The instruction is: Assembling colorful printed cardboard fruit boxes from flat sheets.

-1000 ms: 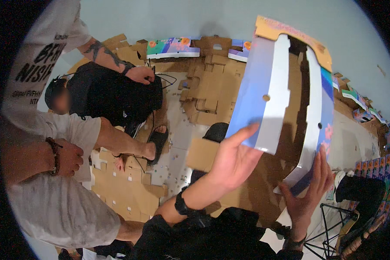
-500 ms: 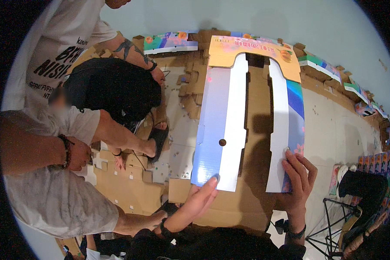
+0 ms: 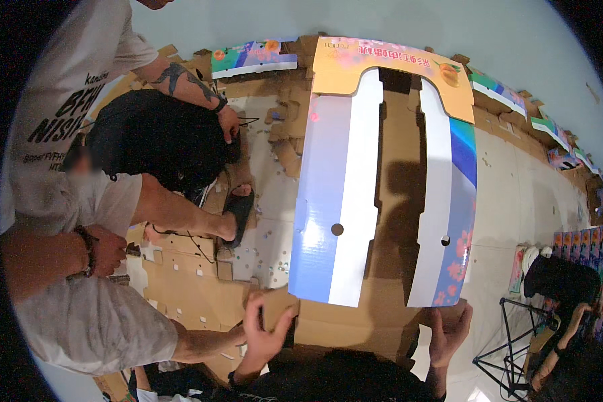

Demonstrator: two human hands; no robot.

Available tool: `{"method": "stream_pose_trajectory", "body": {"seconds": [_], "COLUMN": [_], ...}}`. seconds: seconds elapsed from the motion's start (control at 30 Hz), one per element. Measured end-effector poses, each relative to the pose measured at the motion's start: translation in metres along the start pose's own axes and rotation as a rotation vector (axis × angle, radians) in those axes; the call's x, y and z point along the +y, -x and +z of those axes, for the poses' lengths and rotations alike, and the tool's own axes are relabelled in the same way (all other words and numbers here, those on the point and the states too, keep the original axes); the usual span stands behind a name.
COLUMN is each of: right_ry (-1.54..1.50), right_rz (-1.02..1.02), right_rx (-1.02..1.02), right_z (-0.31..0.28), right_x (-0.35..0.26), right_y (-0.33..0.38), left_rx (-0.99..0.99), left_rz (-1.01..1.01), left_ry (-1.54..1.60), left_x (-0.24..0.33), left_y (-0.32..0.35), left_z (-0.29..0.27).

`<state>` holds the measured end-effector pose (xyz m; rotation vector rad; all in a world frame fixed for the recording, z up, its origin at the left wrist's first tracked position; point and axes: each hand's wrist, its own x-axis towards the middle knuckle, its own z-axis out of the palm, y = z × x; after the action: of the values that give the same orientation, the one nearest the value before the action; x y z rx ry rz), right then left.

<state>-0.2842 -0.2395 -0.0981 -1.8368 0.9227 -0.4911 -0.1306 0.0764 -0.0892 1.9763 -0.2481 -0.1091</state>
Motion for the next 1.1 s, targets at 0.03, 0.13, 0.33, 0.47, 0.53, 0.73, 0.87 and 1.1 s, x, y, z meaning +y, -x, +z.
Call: {"method": "stream_pose_trajectory", "body": {"seconds": [0.03, 0.13, 0.33, 0.47, 0.53, 0.73, 0.87, 1.1], "right_ry": [-0.048, -0.064, 0.308, 0.212, 0.188, 0.149, 0.011, -0.060], "right_rz": [0.005, -0.224, -0.548, -0.509, -0.430, -0.232, 0.032, -0.080], "right_rx": [0.027, -0.003, -0.337, -0.319, -0.351, -0.327, -0.278, -0.536], "right_z": [0.000, -0.001, -0.007, -0.009, -0.012, -0.011, -0.003, -0.001], "right_x": [0.001, 0.004, 0.013, 0.009, -0.001, -0.038, -0.050, -0.054], "right_y": [0.007, 0.017, 0.008, -0.010, -0.020, -0.043, -0.044, -0.085], "left_rx": [0.008, -0.019, -0.228, -0.273, -0.224, -0.207, -0.185, -0.437], "left_rz": [0.092, 0.404, 0.421, 0.399, 0.414, 0.181, 0.107, -0.099], "left_ry": [-0.092, -0.226, -0.369, -0.333, -0.273, -0.300, -0.128, 0.033], "left_x": [-0.001, -0.005, -0.002, 0.001, 0.004, 0.028, 0.035, 0.039], "left_y": [0.004, 0.007, -0.004, -0.017, -0.026, -0.046, -0.054, -0.098], "left_z": [0.001, 0.009, 0.005, -0.003, -0.004, -0.007, 0.002, -0.003]}}
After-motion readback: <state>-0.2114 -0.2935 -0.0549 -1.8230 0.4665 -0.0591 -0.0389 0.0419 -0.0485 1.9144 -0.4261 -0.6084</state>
